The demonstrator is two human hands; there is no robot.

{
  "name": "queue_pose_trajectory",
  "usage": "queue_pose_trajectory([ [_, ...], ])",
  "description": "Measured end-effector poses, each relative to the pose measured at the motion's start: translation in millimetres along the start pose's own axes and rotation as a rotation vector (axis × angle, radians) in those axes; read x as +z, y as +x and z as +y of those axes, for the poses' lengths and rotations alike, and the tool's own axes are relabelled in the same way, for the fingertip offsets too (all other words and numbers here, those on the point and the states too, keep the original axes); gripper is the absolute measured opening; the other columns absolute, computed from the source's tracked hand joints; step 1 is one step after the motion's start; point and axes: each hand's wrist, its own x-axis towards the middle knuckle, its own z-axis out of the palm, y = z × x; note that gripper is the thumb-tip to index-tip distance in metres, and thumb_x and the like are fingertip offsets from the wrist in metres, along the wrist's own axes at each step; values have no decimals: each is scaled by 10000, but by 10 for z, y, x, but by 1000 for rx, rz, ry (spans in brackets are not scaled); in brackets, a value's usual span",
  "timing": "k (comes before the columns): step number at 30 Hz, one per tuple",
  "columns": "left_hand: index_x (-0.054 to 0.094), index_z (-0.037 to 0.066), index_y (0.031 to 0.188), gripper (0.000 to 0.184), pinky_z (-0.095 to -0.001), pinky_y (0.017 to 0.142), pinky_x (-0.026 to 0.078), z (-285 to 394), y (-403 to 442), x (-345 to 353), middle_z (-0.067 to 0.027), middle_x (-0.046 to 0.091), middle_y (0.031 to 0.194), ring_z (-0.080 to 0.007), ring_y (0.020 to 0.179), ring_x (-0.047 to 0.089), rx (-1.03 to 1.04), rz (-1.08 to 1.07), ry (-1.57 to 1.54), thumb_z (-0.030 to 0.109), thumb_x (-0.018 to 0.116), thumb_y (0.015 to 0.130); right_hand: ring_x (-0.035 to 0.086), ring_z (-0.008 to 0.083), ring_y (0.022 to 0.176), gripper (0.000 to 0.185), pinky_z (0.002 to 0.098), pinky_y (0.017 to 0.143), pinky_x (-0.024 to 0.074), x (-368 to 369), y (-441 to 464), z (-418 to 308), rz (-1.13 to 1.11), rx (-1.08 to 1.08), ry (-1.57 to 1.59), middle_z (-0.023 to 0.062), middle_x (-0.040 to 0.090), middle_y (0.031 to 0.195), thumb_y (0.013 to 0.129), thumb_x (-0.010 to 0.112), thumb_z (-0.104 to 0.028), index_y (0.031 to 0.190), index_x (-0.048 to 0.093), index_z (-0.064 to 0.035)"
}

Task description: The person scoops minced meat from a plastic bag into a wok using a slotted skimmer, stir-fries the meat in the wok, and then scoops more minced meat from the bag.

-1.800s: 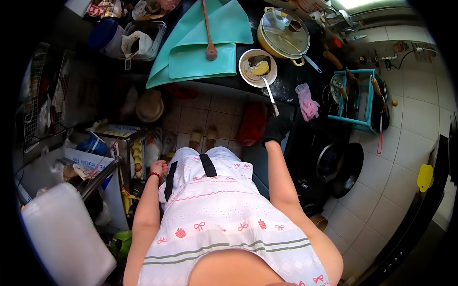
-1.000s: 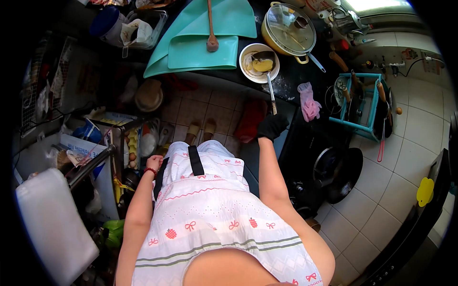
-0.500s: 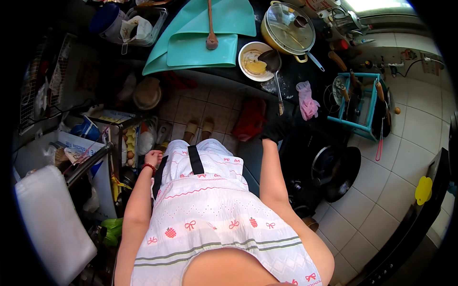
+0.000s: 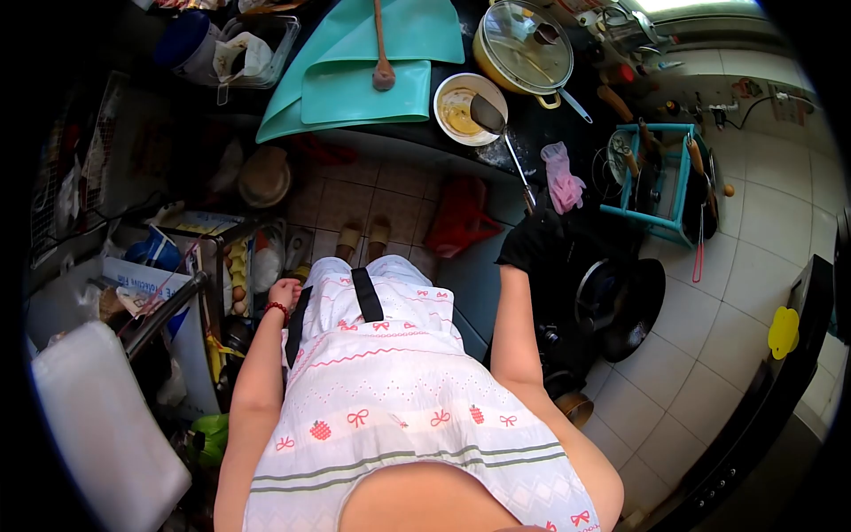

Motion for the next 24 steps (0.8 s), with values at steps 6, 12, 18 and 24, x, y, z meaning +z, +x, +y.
queue_pose_trajectory([
  [6, 628, 47, 954, 216, -254, 548, 506, 96, 33, 22, -31, 641, 762, -106, 611, 589, -13, -48, 7, 146, 437, 932, 563, 232, 855, 97, 339, 755, 438, 278, -272, -65, 31, -61, -674, 101, 569, 857, 819, 532, -157, 900, 553, -108],
  [12, 615, 54, 941, 160, -265, 507, 490, 162, 201, -98, -41, 632, 754, -127, 584, 583, 1, -210, 79, 153, 496, 900, 620, 303, 846, 261, 391, 676, 504, -93, -511, -523, -483, 343, -88, 158, 572, 1020, 872, 467, -280, 987, 554, -61],
  [18, 605, 25, 974, 194, -288, 526, 522, 495, 759, 120, -76, 639, 787, -170, 639, 627, 33, -291, 136, 144, 471, 899, 633, 299, 719, 260, 416, 593, 508, -336, -403, -631, -172, 183, -190, 142, 586, 970, 875, 483, -238, 1101, 510, -113],
  [24, 598, 11, 1020, 272, -322, 562, 542, 605, 485, -96, -105, 646, 830, -200, 663, 639, 42, -217, 230, 100, 366, 909, 562, 197, 551, 188, 348, 464, 439, 187, -699, -795, 50, 368, 455, 41, 579, 748, 846, 588, -216, 1015, 545, -146],
])
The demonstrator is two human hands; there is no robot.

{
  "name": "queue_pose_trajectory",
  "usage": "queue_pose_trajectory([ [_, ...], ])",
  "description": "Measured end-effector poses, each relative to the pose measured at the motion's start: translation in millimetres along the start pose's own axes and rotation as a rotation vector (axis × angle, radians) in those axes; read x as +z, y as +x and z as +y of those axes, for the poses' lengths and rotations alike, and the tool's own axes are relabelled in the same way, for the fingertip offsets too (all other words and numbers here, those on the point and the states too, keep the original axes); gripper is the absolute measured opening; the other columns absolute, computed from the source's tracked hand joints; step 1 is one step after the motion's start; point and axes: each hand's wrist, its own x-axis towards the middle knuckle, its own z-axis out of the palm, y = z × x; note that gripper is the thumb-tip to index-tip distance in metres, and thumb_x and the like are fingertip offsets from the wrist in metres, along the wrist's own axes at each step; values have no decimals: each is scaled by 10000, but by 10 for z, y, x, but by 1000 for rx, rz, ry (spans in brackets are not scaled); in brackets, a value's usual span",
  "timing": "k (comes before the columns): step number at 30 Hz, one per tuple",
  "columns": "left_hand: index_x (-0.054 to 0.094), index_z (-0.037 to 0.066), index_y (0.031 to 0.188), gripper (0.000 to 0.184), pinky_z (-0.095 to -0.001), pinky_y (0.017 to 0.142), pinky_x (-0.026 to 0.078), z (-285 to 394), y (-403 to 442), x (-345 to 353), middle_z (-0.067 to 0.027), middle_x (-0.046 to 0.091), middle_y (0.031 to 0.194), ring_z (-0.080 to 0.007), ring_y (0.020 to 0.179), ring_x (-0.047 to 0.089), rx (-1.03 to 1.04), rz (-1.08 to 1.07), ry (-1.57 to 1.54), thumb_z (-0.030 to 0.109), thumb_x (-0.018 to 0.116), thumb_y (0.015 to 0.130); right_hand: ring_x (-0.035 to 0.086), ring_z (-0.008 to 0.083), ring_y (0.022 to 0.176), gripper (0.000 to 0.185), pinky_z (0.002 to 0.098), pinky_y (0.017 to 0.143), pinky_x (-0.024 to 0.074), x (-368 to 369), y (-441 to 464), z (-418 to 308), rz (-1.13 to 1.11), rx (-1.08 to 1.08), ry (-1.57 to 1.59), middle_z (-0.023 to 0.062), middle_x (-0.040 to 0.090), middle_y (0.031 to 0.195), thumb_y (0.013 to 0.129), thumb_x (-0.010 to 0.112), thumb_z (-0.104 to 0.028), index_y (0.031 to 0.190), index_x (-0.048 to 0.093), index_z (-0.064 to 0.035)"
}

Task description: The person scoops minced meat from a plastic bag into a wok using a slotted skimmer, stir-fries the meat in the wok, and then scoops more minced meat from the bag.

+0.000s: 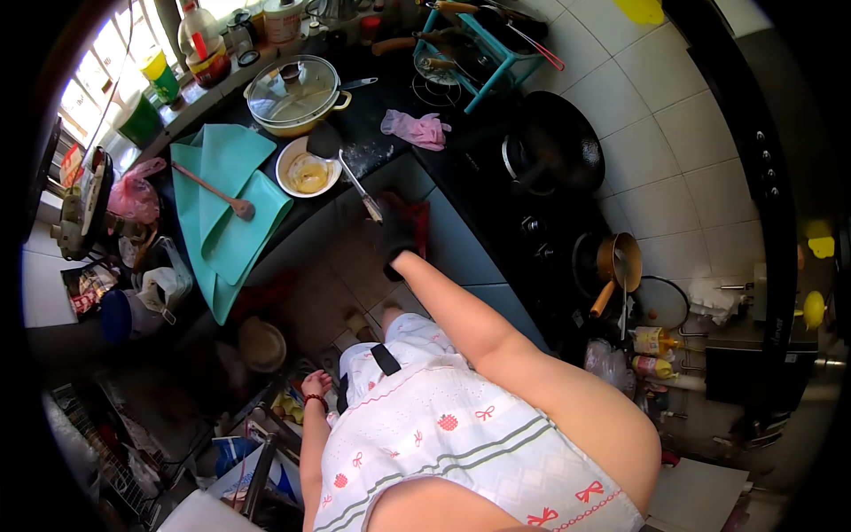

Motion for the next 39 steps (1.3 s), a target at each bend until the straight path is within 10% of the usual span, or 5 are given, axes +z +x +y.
queue_pose_trajectory([
  [5, 600, 19, 1033, 273, -314, 577, 537, -173, -174, 31, -99, 654, 851, -191, 672, 640, -16, 15, 36, 102, 371, 907, 428, 51, 448, 145, 202, 377, 321, -407, -146, -458, -691, 938, 1460, -62, 489, 596, 842, 643, -275, 872, 569, -153],
  [15, 584, 1, 991, 260, -321, 550, 534, -1167, -365, 537, -121, 639, 787, -202, 610, 610, -43, 67, -48, 96, 354, 919, 467, 64, 507, 149, 176, 370, 335, -2939, -171, -399, -482, 708, 1769, 31, 512, 706, 927, 483, -211, 951, 543, -77],
  [17, 567, -22, 1000, 260, -332, 534, 527, -1434, -566, 777, -138, 626, 768, -213, 583, 595, -61, 10, -76, 71, 341, 914, 476, 72, 516, 178, 198, 378, 337, -3447, -212, -2, -188, 51, 1088, 24, 524, 689, 894, 538, -248, 946, 561, -79],
  [28, 607, 7, 994, 248, -273, 471, 467, -2586, -1266, 884, -131, 643, 811, -188, 594, 597, -25, -18, -159, -7, 387, 879, 588, 343, 960, 387, 439, 764, 484, -5263, -196, 1725, 5, 154, -908, 146, 556, 1077, 853, 499, -208, 1239, 476, -190],
  [39, 582, 52, 1063, 279, -322, 548, 496, -3464, -1596, 404, -114, 655, 927, -210, 709, 632, -117, 156, -215, 58, 354, 902, 535, 384, 1056, 360, 476, 869, 443, -4902, -148, 1684, -176, 239, -945, 181, 486, 1225, 896, 387, -315, 1228, 478, -210],
])
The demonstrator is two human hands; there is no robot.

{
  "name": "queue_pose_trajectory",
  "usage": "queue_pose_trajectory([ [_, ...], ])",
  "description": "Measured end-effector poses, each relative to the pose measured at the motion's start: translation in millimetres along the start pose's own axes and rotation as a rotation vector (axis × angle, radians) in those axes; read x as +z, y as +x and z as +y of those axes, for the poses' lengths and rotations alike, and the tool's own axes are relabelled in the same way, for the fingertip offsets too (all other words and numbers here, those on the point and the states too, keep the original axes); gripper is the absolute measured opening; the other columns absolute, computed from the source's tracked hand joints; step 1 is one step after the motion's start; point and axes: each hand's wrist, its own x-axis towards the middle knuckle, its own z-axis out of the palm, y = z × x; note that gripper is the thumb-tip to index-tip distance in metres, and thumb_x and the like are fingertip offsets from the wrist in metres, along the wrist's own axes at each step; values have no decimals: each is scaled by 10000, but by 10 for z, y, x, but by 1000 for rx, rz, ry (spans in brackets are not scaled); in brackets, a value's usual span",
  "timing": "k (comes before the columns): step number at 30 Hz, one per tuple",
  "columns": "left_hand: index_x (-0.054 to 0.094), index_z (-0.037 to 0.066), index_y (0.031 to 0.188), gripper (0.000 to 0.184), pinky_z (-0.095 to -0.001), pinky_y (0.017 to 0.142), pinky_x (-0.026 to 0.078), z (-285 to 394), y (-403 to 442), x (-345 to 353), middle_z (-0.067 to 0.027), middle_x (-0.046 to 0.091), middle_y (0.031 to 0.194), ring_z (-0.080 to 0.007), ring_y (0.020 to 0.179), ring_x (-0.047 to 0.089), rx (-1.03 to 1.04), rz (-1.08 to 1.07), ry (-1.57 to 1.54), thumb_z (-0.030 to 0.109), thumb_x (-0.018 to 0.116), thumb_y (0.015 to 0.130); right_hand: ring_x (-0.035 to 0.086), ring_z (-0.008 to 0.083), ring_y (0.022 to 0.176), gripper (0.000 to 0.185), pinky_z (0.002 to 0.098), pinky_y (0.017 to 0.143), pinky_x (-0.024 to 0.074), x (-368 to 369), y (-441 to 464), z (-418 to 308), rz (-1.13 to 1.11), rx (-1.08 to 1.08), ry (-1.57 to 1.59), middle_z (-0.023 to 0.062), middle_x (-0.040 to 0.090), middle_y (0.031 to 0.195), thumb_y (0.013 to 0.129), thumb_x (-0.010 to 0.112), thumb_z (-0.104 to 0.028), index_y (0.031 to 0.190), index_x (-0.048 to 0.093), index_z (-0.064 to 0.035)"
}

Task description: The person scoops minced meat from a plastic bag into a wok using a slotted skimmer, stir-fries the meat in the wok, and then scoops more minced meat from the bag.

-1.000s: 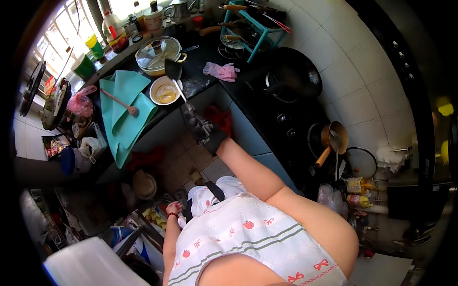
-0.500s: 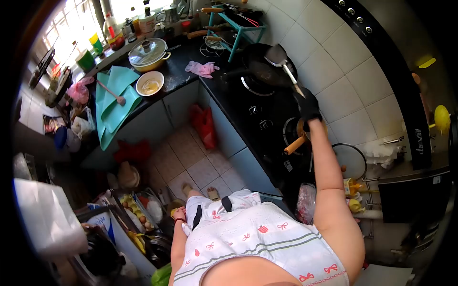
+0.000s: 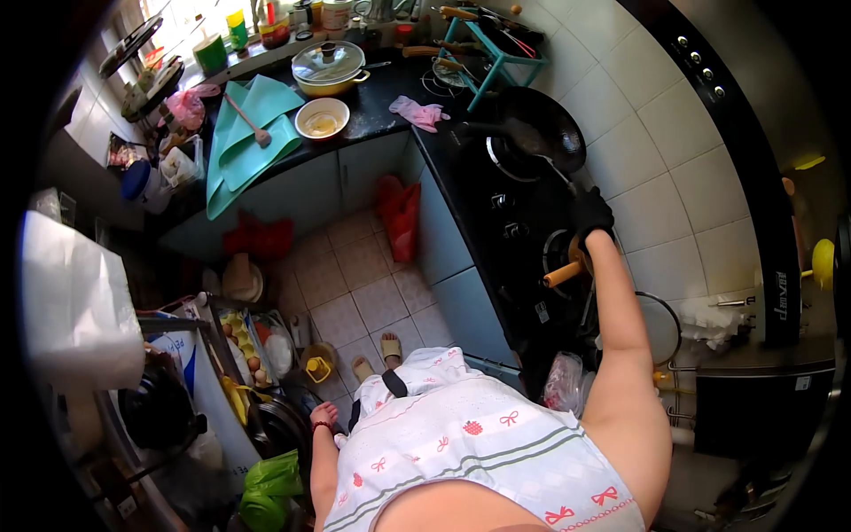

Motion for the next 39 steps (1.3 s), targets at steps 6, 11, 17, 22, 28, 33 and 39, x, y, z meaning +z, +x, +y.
queue_pose_trajectory([
  [6, 585, 47, 1072, 308, -323, 573, 504, -201, -112, -60, -122, 655, 963, -215, 751, 642, 1, -5, -94, 38, 337, 891, 514, 389, 1089, 395, 465, 914, 419, -283, -183, -741, 98, -155, 319, 229, 505, 1208, 845, 459, -319, 1165, 518, -95],
  [11, 587, 37, 1078, 315, -327, 584, 508, -302, -291, -200, -130, 655, 966, -228, 766, 645, -14, 46, -121, 17, 345, 876, 541, 385, 1036, 384, 474, 869, 440, -27, 407, -891, 257, -195, 373, 210, 562, 1137, 823, 479, -311, 1130, 550, -90],
  [17, 593, 38, 1067, 304, -320, 564, 502, -400, -373, -373, -127, 656, 947, -216, 723, 637, -17, 57, -142, 21, 356, 878, 496, 305, 1146, 669, 397, 951, 400, -349, 535, -1122, 160, -343, 289, 145, 517, 1257, 771, 467, -587, 1244, 504, -116],
  [22, 591, 36, 1068, 308, -316, 600, 512, -421, -335, -366, -128, 650, 973, -208, 758, 635, 16, 62, -104, 19, 349, 879, 580, 334, 1027, 605, 433, 858, 455, 183, 1039, -922, 221, -401, 274, 157, 590, 1154, 750, 534, -542, 1228, 506, -172],
  [28, 590, 32, 1067, 301, -315, 608, 512, -322, -199, -327, -131, 645, 985, -211, 779, 634, 27, 31, -90, 25, 353, 882, 569, 347, 1024, 517, 448, 848, 452, 23, 734, -798, 160, -317, 240, 172, 583, 1143, 777, 522, -459, 1187, 532, -144],
  [33, 584, 30, 1074, 299, -342, 595, 508, -230, -26, -281, -135, 647, 962, -232, 753, 639, -7, 2, -98, 3, 370, 867, 560, 359, 1022, 446, 460, 841, 450, -40, 422, -566, 94, -230, 227, 186, 577, 1133, 800, 511, -389, 1153, 554, -121],
  [39, 576, 22, 1072, 289, -377, 569, 505, -180, 252, -269, -145, 641, 976, -251, 740, 636, -20, -73, -81, 2, 381, 859, 550, 372, 1020, 366, 475, 831, 448, -173, -42, -332, 56, -203, 352, 201, 571, 1121, 828, 499, -306, 1113, 580, -93],
])
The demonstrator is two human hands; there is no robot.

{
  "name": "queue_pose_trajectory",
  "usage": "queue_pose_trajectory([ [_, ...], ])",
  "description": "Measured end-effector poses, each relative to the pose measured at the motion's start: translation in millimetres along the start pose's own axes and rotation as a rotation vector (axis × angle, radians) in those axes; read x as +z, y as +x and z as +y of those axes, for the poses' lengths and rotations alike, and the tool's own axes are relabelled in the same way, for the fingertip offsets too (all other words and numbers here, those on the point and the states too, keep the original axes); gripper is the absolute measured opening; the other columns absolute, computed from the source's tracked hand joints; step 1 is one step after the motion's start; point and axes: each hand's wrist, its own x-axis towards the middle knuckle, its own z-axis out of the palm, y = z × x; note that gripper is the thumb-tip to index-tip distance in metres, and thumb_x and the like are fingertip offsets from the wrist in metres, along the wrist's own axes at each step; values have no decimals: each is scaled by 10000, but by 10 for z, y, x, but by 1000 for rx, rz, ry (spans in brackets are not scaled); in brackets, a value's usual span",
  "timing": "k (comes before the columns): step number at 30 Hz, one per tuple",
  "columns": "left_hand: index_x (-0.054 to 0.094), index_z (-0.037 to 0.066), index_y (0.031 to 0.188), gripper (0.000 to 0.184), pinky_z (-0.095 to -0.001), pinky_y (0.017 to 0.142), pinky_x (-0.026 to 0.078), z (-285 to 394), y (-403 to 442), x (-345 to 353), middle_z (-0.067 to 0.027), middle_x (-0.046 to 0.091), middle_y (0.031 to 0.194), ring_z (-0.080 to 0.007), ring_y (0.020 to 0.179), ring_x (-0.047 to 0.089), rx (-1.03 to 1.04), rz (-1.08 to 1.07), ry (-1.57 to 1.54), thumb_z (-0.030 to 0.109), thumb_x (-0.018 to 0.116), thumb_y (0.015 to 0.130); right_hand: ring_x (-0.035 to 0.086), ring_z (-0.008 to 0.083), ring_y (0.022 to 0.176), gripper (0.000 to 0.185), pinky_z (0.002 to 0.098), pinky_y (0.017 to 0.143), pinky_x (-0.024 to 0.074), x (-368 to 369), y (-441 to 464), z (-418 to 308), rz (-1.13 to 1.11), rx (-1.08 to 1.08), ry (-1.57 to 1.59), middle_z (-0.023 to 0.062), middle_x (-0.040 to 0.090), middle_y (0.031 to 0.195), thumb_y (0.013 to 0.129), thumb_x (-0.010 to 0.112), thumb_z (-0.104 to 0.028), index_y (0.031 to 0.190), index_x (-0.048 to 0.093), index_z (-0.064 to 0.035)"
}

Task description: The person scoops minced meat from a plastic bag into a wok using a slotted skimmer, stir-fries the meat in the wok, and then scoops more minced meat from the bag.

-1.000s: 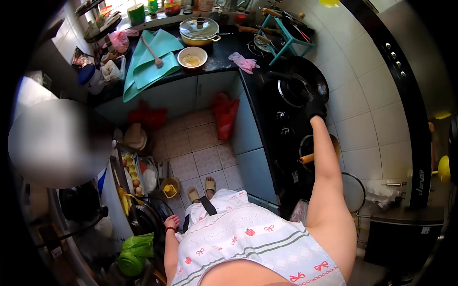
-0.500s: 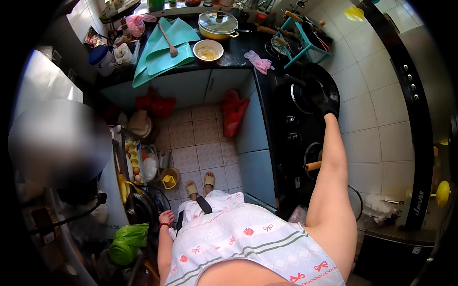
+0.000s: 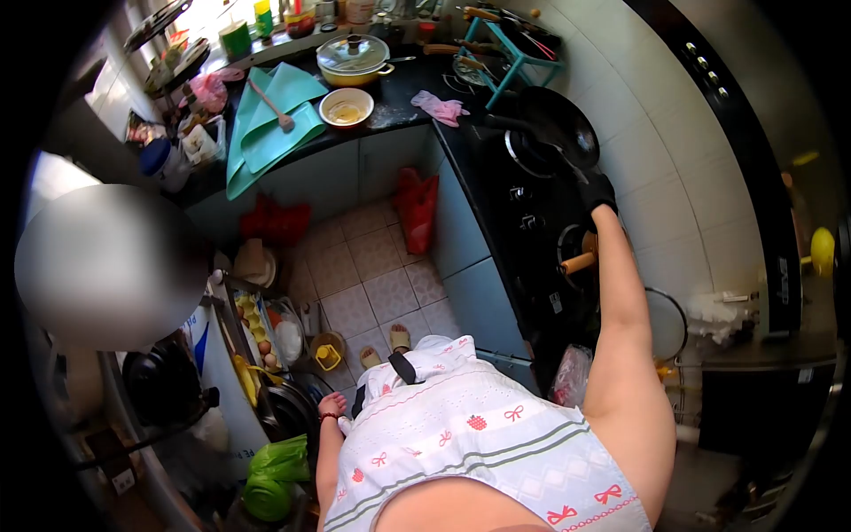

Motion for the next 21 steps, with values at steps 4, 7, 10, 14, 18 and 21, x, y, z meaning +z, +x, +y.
queue_pose_trajectory([
  [4, 574, 15, 1072, 271, -372, 549, 502, 66, 7, -44, -142, 651, 927, -242, 716, 636, 81, -41, 164, 31, 401, 863, 558, 374, 987, 318, 465, 808, 447, 295, -72, 41, 146, -173, 207, 198, 603, 1030, 793, 540, -303, 1000, 633, -80],
  [7, 579, 2, 1072, 259, -364, 565, 508, 195, -94, -72, -153, 654, 906, -247, 724, 639, 92, -67, 279, 72, 431, 871, 562, 376, 931, 312, 450, 781, 452, 851, 305, 336, 225, -122, 240, 200, 610, 977, 732, 606, -276, 962, 628, -66],
  [10, 584, -10, 1072, 259, -357, 582, 514, 339, -64, -109, -163, 657, 885, -251, 733, 641, 118, -97, 377, 112, 461, 879, 569, 337, 868, 326, 436, 746, 459, 876, 239, 86, 238, 24, 364, 189, 610, 936, 726, 620, -219, 1005, 595, -52],
  [14, 591, -27, 1072, 279, -347, 604, 522, 569, 196, -274, -178, 661, 856, -257, 745, 645, 144, -240, 454, 166, 501, 890, 578, 286, 784, 372, 417, 699, 470, 939, -90, -268, 421, 96, 765, 174, 611, 882, 717, 639, -143, 1062, 552, -33],
  [18, 620, -26, 984, 257, -316, 576, 507, 1059, 334, 10, -166, 663, 796, -226, 692, 638, 315, -254, 1282, 197, 568, 868, 562, 290, 778, 383, 411, 702, 467, 1080, -1206, -638, 343, 163, 966, 165, 565, 853, 750, 632, -150, 1091, 510, -24],
  [21, 636, -11, 851, 246, -283, 519, 469, 1191, 403, 375, -140, 660, 734, -178, 595, 606, 313, -274, 1416, 234, 621, 842, 531, 368, 986, 476, 413, 840, 450, 1320, -2415, -854, 61, 83, 918, 219, 482, 1125, 807, 599, -204, 1217, 421, -39],
])
